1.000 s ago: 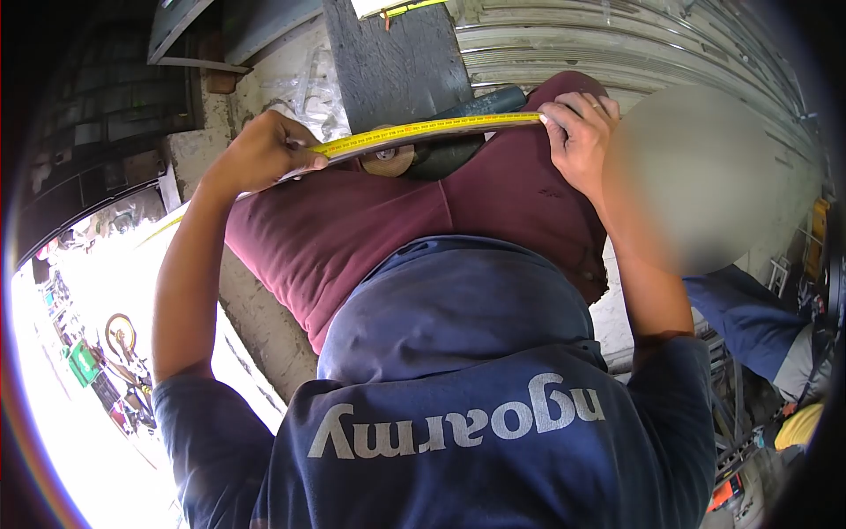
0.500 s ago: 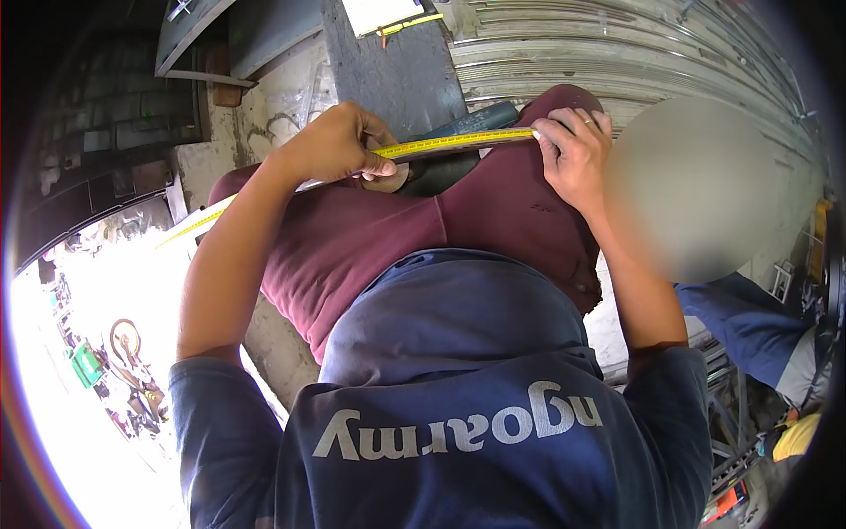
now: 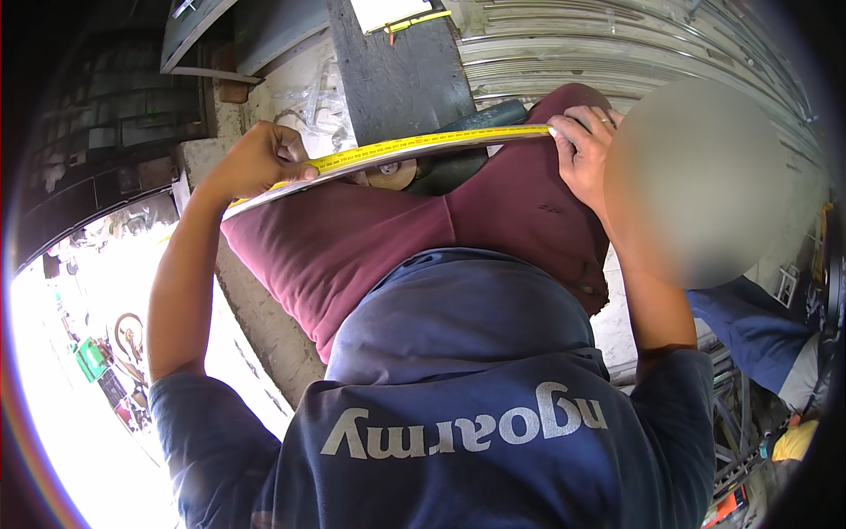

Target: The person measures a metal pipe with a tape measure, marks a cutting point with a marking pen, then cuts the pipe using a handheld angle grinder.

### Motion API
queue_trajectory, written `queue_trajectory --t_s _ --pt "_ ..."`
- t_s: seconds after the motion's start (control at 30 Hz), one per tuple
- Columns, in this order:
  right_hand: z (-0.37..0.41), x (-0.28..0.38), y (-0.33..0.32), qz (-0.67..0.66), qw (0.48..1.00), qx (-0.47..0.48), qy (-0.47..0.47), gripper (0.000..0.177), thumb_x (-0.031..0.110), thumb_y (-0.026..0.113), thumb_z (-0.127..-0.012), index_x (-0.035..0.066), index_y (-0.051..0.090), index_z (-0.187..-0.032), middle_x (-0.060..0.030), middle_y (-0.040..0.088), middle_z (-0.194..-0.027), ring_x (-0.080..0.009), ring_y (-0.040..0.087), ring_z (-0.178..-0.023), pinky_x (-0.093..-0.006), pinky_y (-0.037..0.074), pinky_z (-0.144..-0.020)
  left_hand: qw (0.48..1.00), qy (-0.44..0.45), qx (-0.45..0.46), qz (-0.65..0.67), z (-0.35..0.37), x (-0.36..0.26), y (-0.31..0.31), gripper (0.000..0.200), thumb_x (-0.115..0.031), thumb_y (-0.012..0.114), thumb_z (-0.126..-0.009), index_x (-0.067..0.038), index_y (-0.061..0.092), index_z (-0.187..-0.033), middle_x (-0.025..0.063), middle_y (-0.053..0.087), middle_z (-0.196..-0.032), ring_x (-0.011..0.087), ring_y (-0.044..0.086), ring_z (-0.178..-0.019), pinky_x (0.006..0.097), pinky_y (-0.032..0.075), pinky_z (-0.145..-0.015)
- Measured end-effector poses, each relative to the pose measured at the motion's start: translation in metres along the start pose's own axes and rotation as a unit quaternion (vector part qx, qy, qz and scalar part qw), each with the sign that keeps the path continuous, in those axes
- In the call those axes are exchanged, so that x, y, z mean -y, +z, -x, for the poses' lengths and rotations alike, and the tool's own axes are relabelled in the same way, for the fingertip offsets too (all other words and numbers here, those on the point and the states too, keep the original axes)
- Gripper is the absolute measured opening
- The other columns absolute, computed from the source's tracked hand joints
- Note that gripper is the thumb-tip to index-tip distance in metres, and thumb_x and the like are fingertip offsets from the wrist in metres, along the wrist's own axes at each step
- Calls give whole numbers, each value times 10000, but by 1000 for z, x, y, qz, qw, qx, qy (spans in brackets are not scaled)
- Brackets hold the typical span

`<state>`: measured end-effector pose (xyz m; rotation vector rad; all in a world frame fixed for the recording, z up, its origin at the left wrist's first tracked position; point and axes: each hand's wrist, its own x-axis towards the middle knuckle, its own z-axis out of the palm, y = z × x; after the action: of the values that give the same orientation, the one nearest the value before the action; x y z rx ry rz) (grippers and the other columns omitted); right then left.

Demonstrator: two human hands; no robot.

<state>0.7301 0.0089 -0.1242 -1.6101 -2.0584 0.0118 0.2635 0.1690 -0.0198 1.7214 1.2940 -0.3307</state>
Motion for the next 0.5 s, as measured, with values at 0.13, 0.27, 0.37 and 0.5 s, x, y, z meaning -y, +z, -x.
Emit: queue_trajectory --t_s 0.13,0.27,0.37,0.5 --pt "0 0 1 -1 1000 8 4 161 103 794 -907 137 801 -1064 -52 724 -1033 -292 693 -1027 -479 450 -1003 1000 -15 13 7 5 9 -4 292 -201 950 -891 2 740 -878 80 762 -794 128 659 -729 335 507 -689" --pt "-2 4 -1 1 1000 8 3 153 92 788 -911 138 791 -1056 -47 718 -1023 -291 688 -1023 -475 442 -1000 999 -10 37 38 0 12 0 270 -179 912 -929 -2 712 -889 86 773 -771 129 668 -710 340 488 -663" --pt "-2 4 0 5 1000 12 7 153 94 788 -916 142 783 -1061 -42 713 -1027 -287 686 -1022 -476 435 -1004 999 -10 29 26 4 -1 5 261 -164 890 -947 -6 693 -883 95 778 -752 137 676 -685 340 485 -651" --pt "4 10 0 33 999 18 20 157 149 783 -957 151 774 -1113 -39 713 -1111 -282 680 -1077 -509 415 -1036 999 -33 5 -28 11 -14 8 247 -139 872 -945 8 684 -883 118 769 -732 151 706 -688 363 514 -653"
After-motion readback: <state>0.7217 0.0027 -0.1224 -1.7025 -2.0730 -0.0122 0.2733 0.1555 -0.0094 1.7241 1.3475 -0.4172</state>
